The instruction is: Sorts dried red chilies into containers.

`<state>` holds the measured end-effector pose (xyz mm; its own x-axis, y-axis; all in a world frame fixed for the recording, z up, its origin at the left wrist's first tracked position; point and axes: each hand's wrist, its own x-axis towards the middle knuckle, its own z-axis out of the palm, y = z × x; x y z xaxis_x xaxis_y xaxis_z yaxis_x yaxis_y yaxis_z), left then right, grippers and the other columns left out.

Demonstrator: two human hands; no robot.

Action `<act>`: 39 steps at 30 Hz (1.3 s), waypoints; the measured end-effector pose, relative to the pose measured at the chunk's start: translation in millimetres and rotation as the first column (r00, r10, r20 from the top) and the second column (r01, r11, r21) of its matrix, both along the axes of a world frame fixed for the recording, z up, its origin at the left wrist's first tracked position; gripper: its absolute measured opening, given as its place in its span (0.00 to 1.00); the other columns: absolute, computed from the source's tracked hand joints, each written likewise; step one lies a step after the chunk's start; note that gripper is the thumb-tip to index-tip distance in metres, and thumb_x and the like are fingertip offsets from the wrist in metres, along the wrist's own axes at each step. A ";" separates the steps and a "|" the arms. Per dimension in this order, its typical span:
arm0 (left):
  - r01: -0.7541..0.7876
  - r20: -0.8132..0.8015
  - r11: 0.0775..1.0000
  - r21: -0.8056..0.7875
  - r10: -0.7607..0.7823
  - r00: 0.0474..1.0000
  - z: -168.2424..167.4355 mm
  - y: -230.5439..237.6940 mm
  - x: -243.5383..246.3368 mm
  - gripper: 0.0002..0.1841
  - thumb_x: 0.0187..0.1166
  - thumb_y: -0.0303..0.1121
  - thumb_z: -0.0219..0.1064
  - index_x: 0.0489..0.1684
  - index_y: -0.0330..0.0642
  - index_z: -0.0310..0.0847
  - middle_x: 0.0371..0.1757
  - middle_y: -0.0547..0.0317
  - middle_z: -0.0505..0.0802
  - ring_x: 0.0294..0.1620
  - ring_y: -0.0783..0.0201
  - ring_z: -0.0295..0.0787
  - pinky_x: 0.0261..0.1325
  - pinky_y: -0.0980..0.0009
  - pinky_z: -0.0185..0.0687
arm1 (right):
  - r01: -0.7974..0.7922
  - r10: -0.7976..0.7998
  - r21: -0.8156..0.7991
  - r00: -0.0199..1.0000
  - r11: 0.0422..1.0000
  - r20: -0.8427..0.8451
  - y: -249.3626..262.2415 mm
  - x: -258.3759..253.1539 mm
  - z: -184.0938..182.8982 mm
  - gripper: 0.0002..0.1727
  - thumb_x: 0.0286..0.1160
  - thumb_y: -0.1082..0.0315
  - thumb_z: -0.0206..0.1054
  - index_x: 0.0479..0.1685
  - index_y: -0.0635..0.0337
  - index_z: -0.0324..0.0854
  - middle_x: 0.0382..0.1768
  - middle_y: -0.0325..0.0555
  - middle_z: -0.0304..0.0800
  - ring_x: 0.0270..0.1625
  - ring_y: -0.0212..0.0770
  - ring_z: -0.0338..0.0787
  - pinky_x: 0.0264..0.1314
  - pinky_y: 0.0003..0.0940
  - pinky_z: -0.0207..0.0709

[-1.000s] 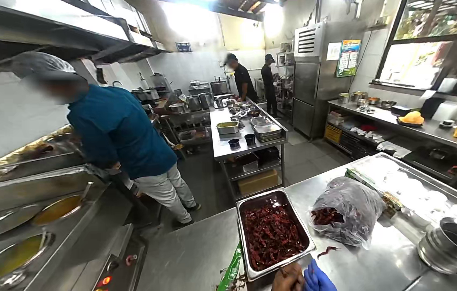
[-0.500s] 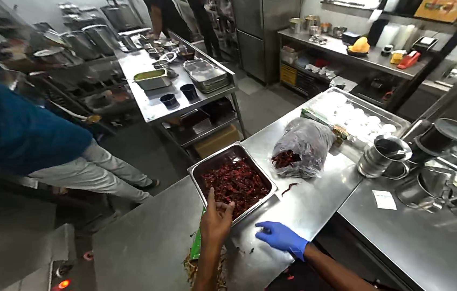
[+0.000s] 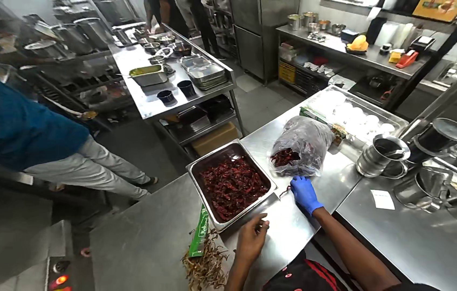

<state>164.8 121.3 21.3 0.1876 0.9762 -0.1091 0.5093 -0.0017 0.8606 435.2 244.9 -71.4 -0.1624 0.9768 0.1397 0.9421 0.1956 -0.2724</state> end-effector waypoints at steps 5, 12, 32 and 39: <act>0.212 -0.419 0.976 0.052 -0.172 0.892 -8.7 -18.7 23.8 0.38 0.83 0.50 0.64 0.93 0.48 0.59 0.85 0.50 0.76 0.79 0.47 0.78 0.75 0.43 0.77 | -0.493 0.471 -0.152 0.868 0.857 -0.158 -66.2 -22.2 27.0 0.09 0.81 0.61 0.63 0.48 0.48 0.88 0.41 0.44 0.93 0.49 0.49 0.91 0.60 0.57 0.81; 0.204 -0.192 0.979 0.007 -0.199 0.961 -13.0 -12.5 22.9 0.22 0.92 0.48 0.52 0.60 0.46 0.90 0.39 0.50 0.96 0.43 0.51 0.95 0.55 0.43 0.87 | -0.443 0.346 -0.045 0.756 0.896 -0.556 -96.9 -35.4 56.2 0.12 0.85 0.52 0.64 0.48 0.47 0.90 0.39 0.33 0.93 0.46 0.34 0.90 0.58 0.44 0.82; -0.093 0.866 0.973 -0.212 0.232 0.444 5.3 13.2 -1.4 0.15 0.89 0.39 0.58 0.36 0.40 0.85 0.23 0.67 0.80 0.20 0.74 0.71 0.26 0.77 0.71 | -0.426 -0.235 -0.102 -0.272 0.899 -0.933 -110.1 -82.1 64.5 0.23 0.88 0.59 0.53 0.17 0.52 0.72 0.15 0.33 0.69 0.21 0.31 0.72 0.30 0.28 0.71; -0.199 -0.428 0.955 0.219 0.278 0.860 42.8 80.0 -57.9 0.54 0.72 0.57 0.74 0.95 0.39 0.47 0.76 0.37 0.81 0.67 0.39 0.86 0.68 0.37 0.81 | -0.421 0.072 -0.444 0.785 0.791 -0.615 -122.1 -109.7 44.6 0.29 0.85 0.36 0.54 0.66 0.45 0.87 0.46 0.39 0.94 0.45 0.39 0.93 0.53 0.48 0.86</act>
<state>106.9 201.3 64.1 -0.0844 0.9957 0.0382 0.8426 0.0509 0.5361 325.5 122.8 -26.8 -0.4748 0.8458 -0.2431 0.5336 0.0570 -0.8438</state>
